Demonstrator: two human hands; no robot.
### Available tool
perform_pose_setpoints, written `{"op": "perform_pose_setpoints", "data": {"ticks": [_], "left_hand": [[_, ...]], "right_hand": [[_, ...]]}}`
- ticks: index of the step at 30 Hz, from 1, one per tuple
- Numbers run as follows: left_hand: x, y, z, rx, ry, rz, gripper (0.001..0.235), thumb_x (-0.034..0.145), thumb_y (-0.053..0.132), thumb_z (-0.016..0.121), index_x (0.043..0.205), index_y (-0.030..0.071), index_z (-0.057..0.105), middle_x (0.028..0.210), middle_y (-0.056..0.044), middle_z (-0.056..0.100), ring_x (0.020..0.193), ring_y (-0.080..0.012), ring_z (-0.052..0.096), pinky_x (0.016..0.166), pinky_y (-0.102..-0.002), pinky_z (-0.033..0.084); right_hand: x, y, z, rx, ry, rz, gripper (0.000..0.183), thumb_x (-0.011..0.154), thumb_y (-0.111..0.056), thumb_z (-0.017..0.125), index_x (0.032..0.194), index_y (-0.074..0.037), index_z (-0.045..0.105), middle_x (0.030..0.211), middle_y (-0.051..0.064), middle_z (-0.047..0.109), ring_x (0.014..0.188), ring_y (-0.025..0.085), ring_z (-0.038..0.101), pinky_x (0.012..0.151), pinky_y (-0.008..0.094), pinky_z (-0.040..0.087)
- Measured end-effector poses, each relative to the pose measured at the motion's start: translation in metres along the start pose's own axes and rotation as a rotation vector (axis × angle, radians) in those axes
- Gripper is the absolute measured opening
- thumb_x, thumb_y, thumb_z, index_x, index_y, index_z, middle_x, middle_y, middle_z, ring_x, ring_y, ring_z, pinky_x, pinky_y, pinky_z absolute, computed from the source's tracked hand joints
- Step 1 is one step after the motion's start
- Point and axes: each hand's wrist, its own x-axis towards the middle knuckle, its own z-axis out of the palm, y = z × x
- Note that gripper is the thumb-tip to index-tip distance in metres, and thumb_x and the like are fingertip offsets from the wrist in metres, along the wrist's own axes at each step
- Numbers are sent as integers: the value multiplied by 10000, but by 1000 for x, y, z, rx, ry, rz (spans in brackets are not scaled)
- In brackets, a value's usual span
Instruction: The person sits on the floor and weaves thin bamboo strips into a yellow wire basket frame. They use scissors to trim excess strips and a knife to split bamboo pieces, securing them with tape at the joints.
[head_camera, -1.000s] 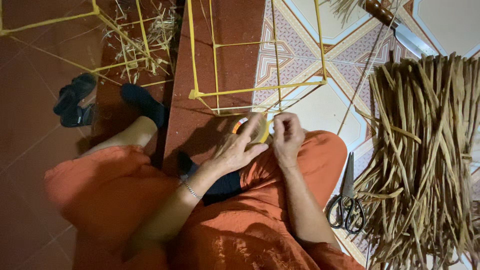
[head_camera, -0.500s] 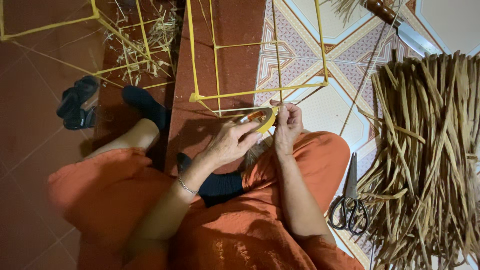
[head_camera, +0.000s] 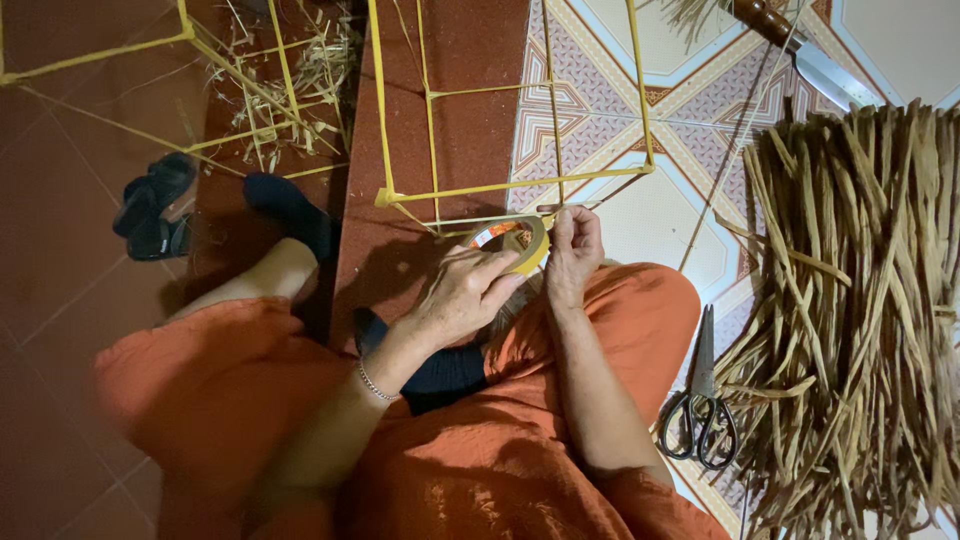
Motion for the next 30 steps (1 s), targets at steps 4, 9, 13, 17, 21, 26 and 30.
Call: {"op": "perform_pose_setpoints", "data": {"ticks": [4,9,13,17,21,26,30], "left_hand": [[2,2,2,73,-14,3,238,964,182,686,1134,16,679,901,-157,724,807,-333,694,764,-462,522],[4,6,0,59,4,9,182,980,177,676,1082,26,668,874,-139,711,790,-314,695,755,-449,525],[5,8,-1,77,32,35,169,980,165,669,1068,22,658,893,-137,713,805,-313,700,756,-446,522],[4,11,1,86,36,35,191,974,169,684,1071,6,666,857,-146,708,779,-317,696,760,-447,524],[3,11,4,114,53,43,220,964,179,693,1076,-8,668,834,-153,705,766,-314,701,775,-446,533],[2,9,6,121,60,30,206,967,172,701,1070,-3,673,865,-165,712,802,-333,700,769,-446,538],[2,7,3,145,72,37,221,953,167,695,1087,-7,671,900,-167,720,840,-330,707,782,-455,536]], "right_hand": [[4,4,0,57,4,-14,136,1057,-153,657,1099,-27,626,973,-25,655,852,32,588,762,184,508],[5,3,-1,89,15,37,145,1009,-136,709,1083,-16,674,950,5,720,766,37,583,677,186,487],[9,5,-4,86,51,64,151,984,-139,739,1066,-16,706,887,-14,701,715,44,591,615,189,476],[12,10,-7,54,57,43,153,979,-125,753,1064,-3,716,894,-11,699,733,46,593,639,189,483],[11,14,-9,13,29,5,145,996,-126,732,1061,2,710,927,-9,699,787,49,605,706,196,509],[11,12,-9,-25,-100,9,169,1087,-159,629,1089,-3,695,920,-31,646,821,38,556,734,189,478],[8,-4,-12,67,-220,134,187,1050,-140,597,1139,-5,691,912,-25,650,802,51,562,722,194,477]]}}
